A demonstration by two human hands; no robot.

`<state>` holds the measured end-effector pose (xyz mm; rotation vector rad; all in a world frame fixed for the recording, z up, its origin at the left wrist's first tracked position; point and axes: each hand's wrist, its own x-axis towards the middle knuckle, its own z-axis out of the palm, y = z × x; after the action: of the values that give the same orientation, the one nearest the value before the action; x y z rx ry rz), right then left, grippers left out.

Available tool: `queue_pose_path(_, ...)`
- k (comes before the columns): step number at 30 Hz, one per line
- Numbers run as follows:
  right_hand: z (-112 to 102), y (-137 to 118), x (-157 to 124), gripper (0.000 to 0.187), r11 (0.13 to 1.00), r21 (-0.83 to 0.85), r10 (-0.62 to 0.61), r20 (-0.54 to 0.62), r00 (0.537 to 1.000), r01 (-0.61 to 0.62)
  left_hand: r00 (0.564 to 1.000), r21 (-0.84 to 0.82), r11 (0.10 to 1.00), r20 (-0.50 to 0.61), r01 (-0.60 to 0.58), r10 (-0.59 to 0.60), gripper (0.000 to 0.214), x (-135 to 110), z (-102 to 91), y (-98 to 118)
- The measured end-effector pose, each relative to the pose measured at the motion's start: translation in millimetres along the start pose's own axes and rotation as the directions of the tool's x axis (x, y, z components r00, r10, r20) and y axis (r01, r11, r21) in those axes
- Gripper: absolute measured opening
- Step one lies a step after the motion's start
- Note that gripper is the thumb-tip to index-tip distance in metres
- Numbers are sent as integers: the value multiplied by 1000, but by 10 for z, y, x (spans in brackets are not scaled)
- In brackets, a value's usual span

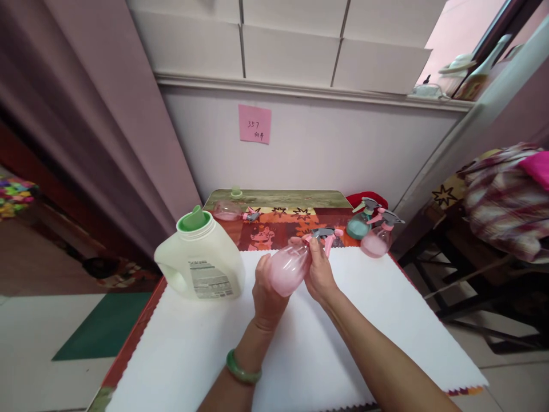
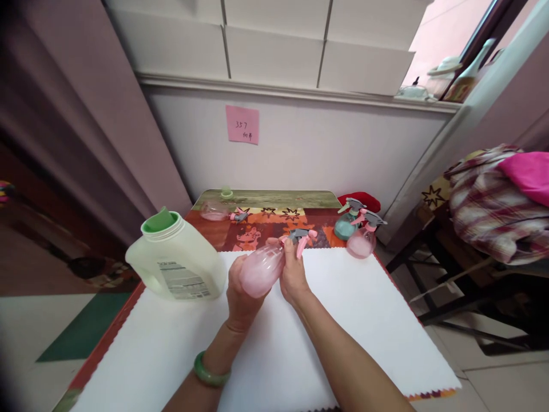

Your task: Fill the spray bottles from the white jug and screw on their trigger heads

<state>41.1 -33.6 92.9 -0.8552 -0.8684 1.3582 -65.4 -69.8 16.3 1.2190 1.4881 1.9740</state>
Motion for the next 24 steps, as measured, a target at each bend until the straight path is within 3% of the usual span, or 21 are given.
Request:
queue_pose_path(2,9,-20,0,38,1000,18,4,13,1000,-4,999,16,999,1,-45,45,84,-44,13,-3)
queue_pose_path(4,-12,-55,21,37,1000,-2,-3,28,1000,3,999,-64,998,47,-24,27,107,-107,34,36)
queue_pose_path(6,-50,-101,49,35,997,-65,-36,61,998,40,987,-264,958,141,112,-77,121,-165,59,102)
queue_pose_path(8,-86,-145,70,33,981,-160,-89,119,989,108,938,-465,823,265,326,-222,108,-184,79,170)
queue_pose_path(10,-115,-172,80,33,951,-241,-146,202,969,193,844,-559,636,411,532,-345,88,-147,78,213)
queue_pose_path(12,-139,-177,81,34,927,-277,-169,294,941,253,677,-486,482,612,729,-408,89,-68,47,220)
queue_pose_path(14,-161,-171,80,36,921,-281,-162,355,921,271,487,-303,428,761,851,-429,96,13,-2,203)
queue_pose_path(15,-170,-170,80,37,920,-283,-158,364,918,270,425,-225,437,791,871,-440,96,43,-25,193)
queue_pose_path(16,-177,-172,79,38,920,-284,-159,361,919,271,404,-186,453,796,872,-451,95,62,-42,187)
queue_pose_path(18,-182,-192,74,39,912,-287,-187,341,921,292,465,-214,499,757,840,-458,87,68,-54,190)
queue_pose_path(21,-166,-236,55,40,905,-315,-191,300,935,286,643,-312,617,634,722,-431,77,36,-34,216)
queue_pose_path(24,-123,-228,19,44,913,-343,-155,207,966,220,793,-353,741,468,572,-389,90,8,-14,200)
